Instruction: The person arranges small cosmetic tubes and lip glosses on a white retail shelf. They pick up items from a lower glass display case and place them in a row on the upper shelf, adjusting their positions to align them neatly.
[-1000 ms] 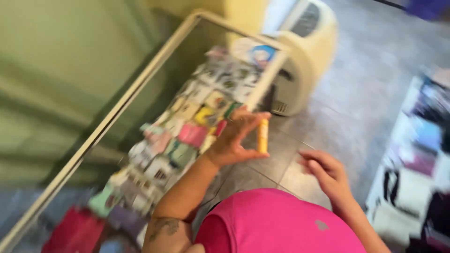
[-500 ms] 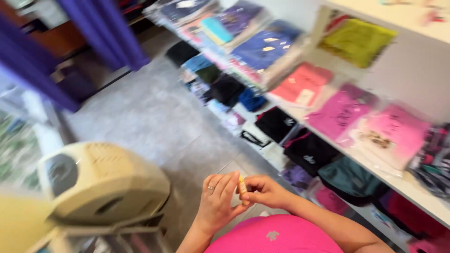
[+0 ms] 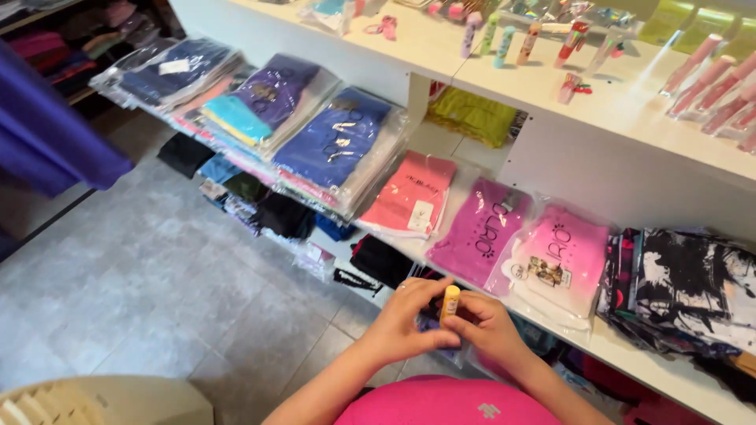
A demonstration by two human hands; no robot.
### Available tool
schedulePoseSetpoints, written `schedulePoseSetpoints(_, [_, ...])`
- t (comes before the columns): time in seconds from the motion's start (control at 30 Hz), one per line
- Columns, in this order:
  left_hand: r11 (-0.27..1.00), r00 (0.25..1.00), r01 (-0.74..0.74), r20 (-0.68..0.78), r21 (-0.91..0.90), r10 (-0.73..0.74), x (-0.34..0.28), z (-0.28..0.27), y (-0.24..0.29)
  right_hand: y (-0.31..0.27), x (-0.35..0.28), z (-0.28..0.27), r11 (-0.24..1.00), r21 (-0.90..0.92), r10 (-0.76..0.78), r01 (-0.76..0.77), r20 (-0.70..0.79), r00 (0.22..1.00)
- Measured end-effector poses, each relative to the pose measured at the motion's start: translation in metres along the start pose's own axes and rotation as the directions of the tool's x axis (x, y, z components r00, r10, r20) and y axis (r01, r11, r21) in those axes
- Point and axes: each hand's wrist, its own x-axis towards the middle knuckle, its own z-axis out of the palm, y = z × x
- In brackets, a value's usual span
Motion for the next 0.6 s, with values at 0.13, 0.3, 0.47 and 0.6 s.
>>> schedulePoseSetpoints(0.13, [0.986, 0.994, 0.105, -0.007, -0.128, -0.107, 0.056, -0.009, -0.035, 0.01, 0.034, -0.009, 1.0, 0.01, 0.022, -0.021, -0.12, 0.992])
schedulePoseSetpoints(0.3, [0.939, 0.978, 0.187, 0.144, -0.29, -0.15, 0.117, -0.047, -0.075, 0.028, 0.099, -0.012, 0.995, 0.081, 0.074, -0.051, -0.317, 0.946])
schedulePoseSetpoints(0.47, [0.898, 0.991, 0.102, 0.118, -0.428, -0.056, 0.211, -0.098, -0.147, 0.033, 0.161, -0.019, 0.922, 0.383, 0.172, -0.056, -0.275, 0.946])
schedulePoseSetpoints(0.6, [0.978, 0.999, -0.013, -0.046, -0.206, 0.004, 0.328, -0.145, -0.228, 0.036, 0.178, -0.02, 0.95, 0.308, 0.178, -0.048, -0.409, 0.895])
